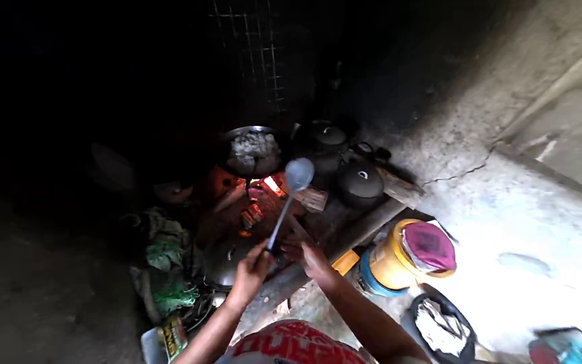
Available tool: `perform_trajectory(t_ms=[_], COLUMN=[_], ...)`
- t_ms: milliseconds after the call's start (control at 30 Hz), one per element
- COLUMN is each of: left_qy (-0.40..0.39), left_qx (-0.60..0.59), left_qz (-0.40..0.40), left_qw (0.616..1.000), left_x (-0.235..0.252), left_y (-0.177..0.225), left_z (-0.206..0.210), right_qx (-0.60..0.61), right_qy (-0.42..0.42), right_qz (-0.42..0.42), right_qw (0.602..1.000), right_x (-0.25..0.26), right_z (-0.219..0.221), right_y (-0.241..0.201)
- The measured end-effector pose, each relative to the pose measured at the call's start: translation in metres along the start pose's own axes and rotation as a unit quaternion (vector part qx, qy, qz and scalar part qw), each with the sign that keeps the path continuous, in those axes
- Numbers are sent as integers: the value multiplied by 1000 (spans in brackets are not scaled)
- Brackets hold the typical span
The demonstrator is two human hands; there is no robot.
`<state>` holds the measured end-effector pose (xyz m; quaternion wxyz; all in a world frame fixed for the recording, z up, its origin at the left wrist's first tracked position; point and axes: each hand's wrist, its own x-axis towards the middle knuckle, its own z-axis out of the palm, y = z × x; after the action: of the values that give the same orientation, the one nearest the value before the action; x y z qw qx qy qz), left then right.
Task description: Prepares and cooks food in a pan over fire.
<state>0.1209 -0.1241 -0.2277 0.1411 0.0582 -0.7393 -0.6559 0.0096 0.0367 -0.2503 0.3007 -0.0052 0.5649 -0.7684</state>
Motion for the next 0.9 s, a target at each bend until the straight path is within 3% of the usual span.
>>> perform_trajectory(t_ms=[133,233,333,467,533,600,700,733,767,800,867,900], left_qy=[153,246,320,376,393,383,356,353,346,334,292,271], left_qx=[-48,-42,25,150,207,279,409,449,485,516,565,585], left_qz=[-10,-17,-43,-77,-112,-158,-187,-178,-172,-174,-200,-213], left_qw=[987,968,946,911,889,866,819,801,784,770,745,734], left_x=[-9,-36,-69,-99,-100,-88,-48,-27,-4,19,69,93], left_y=[5,1,-4,-16,-17,-7,12,20,27,35,56,66], left_z=[-38,-52,-57,-57,-53,-49,-47,-47,-47,-49,-53,-54], right_qx=[116,167,191,-18,-206,-430,-699,-774,-825,-851,-873,-876], right_qy=[-43,-26,-3,-56,-66,-89,-115,-136,-163,-183,-187,-174], right_qz=[135,128,133,138,174,180,108,60,8,-26,-60,-73], right_qw=[983,977,973,989,961,880,698,616,541,492,446,444], right_x=[96,163,191,218,232,247,264,270,280,288,298,297], right_z=[82,124,141,113,90,71,61,61,60,61,66,69], right_y=[-53,-78,-117,-163,-197,-235,-284,-294,-302,-309,-323,-332])
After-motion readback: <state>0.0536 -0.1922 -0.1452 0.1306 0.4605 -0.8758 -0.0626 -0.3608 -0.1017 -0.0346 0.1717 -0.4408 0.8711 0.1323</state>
